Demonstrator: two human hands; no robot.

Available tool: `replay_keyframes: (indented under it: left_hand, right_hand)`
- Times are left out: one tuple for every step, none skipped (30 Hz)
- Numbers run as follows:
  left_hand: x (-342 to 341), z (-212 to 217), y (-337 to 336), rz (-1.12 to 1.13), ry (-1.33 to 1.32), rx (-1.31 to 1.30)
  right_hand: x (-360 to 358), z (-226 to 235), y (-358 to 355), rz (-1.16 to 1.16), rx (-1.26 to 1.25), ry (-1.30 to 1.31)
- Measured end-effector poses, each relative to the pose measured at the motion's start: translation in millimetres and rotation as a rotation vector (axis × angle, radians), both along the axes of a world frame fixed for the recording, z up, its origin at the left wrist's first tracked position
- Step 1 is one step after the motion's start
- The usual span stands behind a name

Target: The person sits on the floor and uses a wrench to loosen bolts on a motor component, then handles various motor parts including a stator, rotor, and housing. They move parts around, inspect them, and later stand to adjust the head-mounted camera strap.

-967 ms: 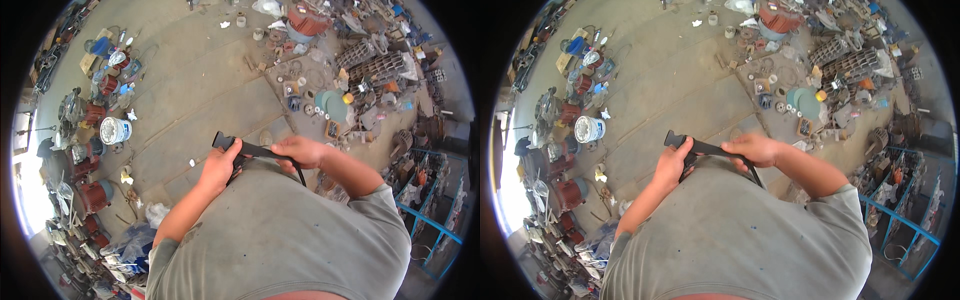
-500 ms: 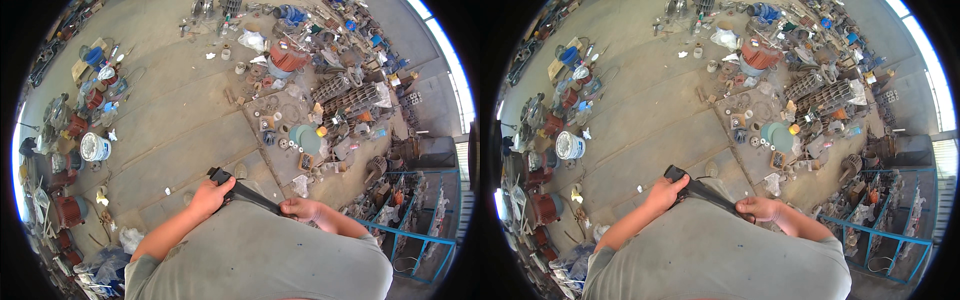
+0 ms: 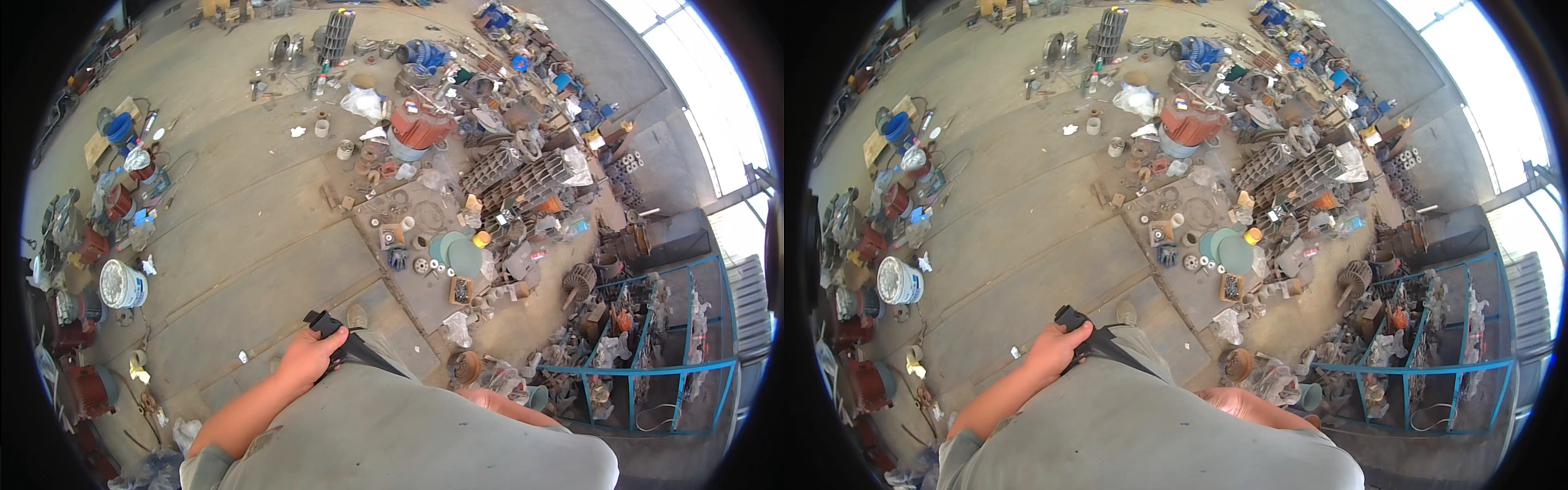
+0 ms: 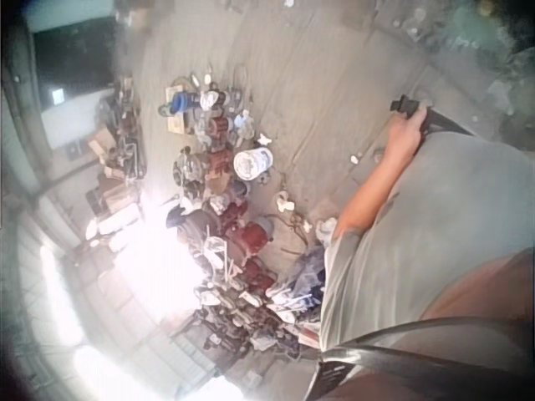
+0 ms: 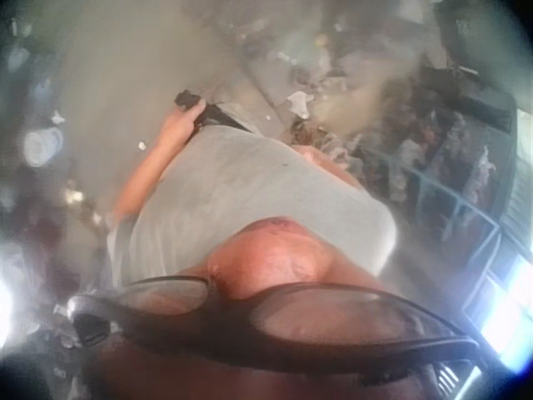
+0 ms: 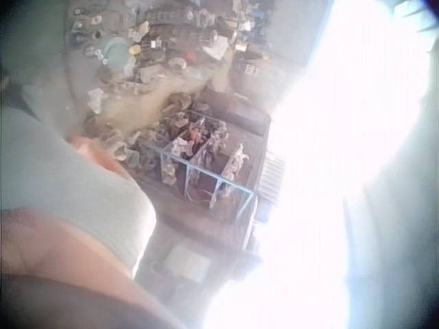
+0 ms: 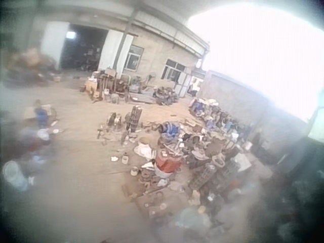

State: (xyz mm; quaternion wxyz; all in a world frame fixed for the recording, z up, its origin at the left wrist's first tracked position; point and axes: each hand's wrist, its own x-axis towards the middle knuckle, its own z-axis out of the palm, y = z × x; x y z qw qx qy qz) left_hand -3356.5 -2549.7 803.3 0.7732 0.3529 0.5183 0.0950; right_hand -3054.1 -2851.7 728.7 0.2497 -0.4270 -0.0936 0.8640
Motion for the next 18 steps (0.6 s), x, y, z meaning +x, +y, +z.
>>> replay_keyframes:
  left_hand:
    - [0.1,-0.6,-0.5,-0.008,0.014,0.0]
    - [0.1,-1.8,-0.5,0.002,-0.011,0.005]
    - [0.1,-3.2,-0.9,0.009,-0.018,0.011]
    - [0.1,-4.8,-1.3,0.017,-0.025,0.015]
    - [0.1,-6.6,-1.7,0.022,-0.037,0.01]
    - [0.0,-8.0,-2.4,0.027,-0.047,0.004]
    - [-0.3,-9.4,-2.9,0.022,-0.045,-0.013]
    - [-0.8,-10.2,-3.6,0.034,-0.058,-0.002]
    - [-1.3,-10.9,-4.1,0.035,-0.061,0.0]
    - [-1.7,-11.2,-4.7,0.033,-0.059,-0.015]
    - [-2.2,-11.1,-5.3,0.029,-0.057,0.001]
    - [-2.3,-11.0,-5.7,0.023,-0.052,0.002]
    - [-2.6,-10.6,-6.2,0.02,-0.047,0.004]
    - [-2.6,-10.3,-6.6,0.03,-0.046,-0.006]
    - [-2.7,-9.7,-7.3,0.041,-0.046,-0.016]
    - [-2.7,-9.2,-7.8,0.051,-0.045,-0.027]
    - [-2.6,-8.6,-8.3,0.063,-0.035,-0.035]
    - [-2.9,-8.0,-8.9,0.074,-0.025,-0.043]
  right_hand:
    - [0.5,-5.5,-6.7,-0.004,0.011,-0.009]
    - [0.7,-10.6,-13.1,-0.009,0.02,-0.013]
    - [1.1,-15.3,-19.0,-0.015,0.028,-0.015]
    - [1.1,-19.4,-24.7,-0.018,0.037,-0.02]
    - [0.7,-23.5,-29.7,-0.024,0.044,-0.025]
    - [0.2,-27.0,-34.4,-0.028,0.053,-0.032]
    - [-1.5,-30.7,-38.6,-0.033,0.06,-0.034]
    - [-2.6,-33.9,-42.2,-0.039,0.066,-0.038]
    - [-4.9,-37.6,-45.8,-0.042,0.075,-0.043]
    - [-6.0,-41.0,-48.9,-0.048,0.081,-0.048]
    - [-7.7,-44.8,-52.3,-0.05,0.091,-0.055]
    - [-8.1,-48.8,-55.7,-0.054,0.103,-0.061]
    - [-8.2,-53.2,-59.8,-0.06,0.111,-0.065]
    - [-7.6,-58.1,-64.3,-0.062,0.122,-0.07]
    - [-6.1,-63.5,-69.4,-0.069,0.13,-0.075]
    - [-5.0,-70.0,-74.9,-0.073,0.143,-0.077]
    - [-3.1,-76.3,-80.9,-0.078,0.15,-0.073]
    - [-2.0,-83.2,-87.1,-0.084,0.163,-0.073]
